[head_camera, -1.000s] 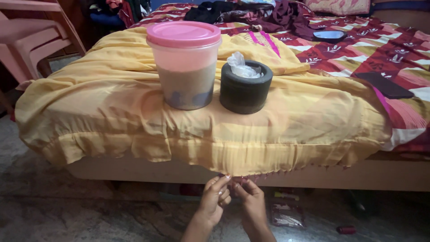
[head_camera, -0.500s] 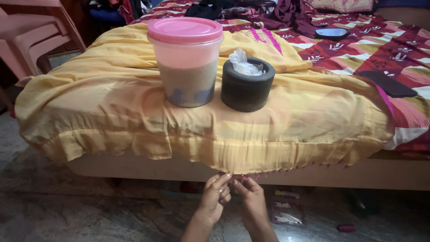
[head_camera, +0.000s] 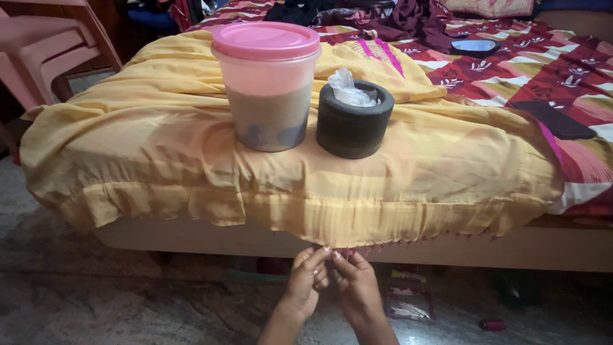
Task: The person sits on the floor beside a bed and hand-sews along the hem of a yellow fabric draped over the bed edge, pulling and tensioning thread and working knot by knot along the fabric edge.
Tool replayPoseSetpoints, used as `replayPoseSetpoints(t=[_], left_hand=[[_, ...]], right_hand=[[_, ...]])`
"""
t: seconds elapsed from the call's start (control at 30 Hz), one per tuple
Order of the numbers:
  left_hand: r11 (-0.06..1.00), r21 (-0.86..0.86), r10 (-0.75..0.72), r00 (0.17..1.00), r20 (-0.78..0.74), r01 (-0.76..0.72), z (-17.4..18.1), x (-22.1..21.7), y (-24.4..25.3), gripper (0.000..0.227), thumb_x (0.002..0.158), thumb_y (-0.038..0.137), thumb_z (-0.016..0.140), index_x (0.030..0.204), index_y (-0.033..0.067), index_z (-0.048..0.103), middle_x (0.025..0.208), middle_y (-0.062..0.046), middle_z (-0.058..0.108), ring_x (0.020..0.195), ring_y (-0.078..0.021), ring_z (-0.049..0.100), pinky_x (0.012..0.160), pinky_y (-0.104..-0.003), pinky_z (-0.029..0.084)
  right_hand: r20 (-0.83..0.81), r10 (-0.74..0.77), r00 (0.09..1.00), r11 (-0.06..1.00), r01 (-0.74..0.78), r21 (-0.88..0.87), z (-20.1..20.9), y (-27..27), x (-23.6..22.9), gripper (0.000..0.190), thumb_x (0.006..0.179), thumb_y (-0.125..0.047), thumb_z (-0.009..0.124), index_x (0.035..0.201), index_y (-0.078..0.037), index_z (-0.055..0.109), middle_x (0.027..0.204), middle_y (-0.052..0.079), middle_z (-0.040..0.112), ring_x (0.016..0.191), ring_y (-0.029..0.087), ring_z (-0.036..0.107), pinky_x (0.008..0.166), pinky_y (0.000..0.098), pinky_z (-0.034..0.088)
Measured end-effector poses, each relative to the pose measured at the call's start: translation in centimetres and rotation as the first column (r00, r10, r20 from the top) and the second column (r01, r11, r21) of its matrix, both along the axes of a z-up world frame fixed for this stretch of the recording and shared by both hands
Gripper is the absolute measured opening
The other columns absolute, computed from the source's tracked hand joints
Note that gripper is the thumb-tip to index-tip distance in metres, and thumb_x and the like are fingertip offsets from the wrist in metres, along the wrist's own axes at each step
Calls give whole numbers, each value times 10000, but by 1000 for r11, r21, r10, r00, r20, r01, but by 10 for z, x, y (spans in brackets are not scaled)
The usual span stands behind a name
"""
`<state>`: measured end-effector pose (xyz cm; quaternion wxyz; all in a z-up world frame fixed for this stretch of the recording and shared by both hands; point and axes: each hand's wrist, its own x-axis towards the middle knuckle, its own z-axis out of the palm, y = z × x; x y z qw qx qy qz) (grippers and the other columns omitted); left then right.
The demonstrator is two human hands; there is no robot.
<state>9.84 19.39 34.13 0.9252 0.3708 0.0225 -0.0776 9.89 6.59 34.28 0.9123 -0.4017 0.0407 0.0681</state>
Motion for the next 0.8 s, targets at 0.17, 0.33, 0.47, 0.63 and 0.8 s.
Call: replayPoseSetpoints(t=[0.17, 0.33, 0.47, 0.63, 0.8], left_hand=[[1000, -21, -7, 1000, -12, 6, 0, 1, 1, 247, 948, 204, 699, 795, 152, 512, 547, 95, 373, 409, -23, 297, 390, -231, 217], [999, -26, -41, 999, -4, 41, 14, -4, -1, 204, 940, 201, 705, 839, 148, 536, 567, 89, 412, 422, -19, 313, 402, -223, 225], [993, 116, 20, 998, 61, -27, 20, -9, -3, 140, 935, 195, 710, 913, 115, 597, 610, 70, 509, 433, -6, 332, 402, -212, 229], [978, 183, 82, 992, 101, -100, 17, -8, -3, 113, 924, 162, 699, 958, 85, 625, 688, 41, 625, 450, 1, 362, 403, -212, 230], [980, 160, 93, 986, 135, -115, 16, -10, -4, 116, 940, 161, 699, 956, 71, 627, 674, 60, 576, 453, 9, 348, 407, -212, 234]], right_hand=[[52, -7, 999, 1000, 8, -30, -14, -2, 2, 83, 917, -38, 699, 997, -53, 685, 894, 39, 719, 772, 113, 637, 706, 284, 516], [21, 9, 1000, 1000, -8, -30, 4, 1, -7, 64, 915, -80, 704, 974, -59, 687, 825, 43, 695, 714, 135, 626, 640, 314, 507], [61, -68, 996, 980, 78, -181, -1, 3, -7, 86, 904, -41, 694, 989, -36, 707, 877, 38, 722, 781, 116, 631, 707, 279, 494], [140, -162, 977, 923, 200, -328, -7, 2, -7, 125, 886, -11, 711, 1010, -23, 729, 910, 35, 740, 829, 107, 649, 753, 270, 499], [197, -155, 968, 919, 214, -330, -17, -1, -2, 130, 893, -18, 696, 1016, -9, 738, 921, 46, 756, 837, 119, 661, 781, 286, 515]])
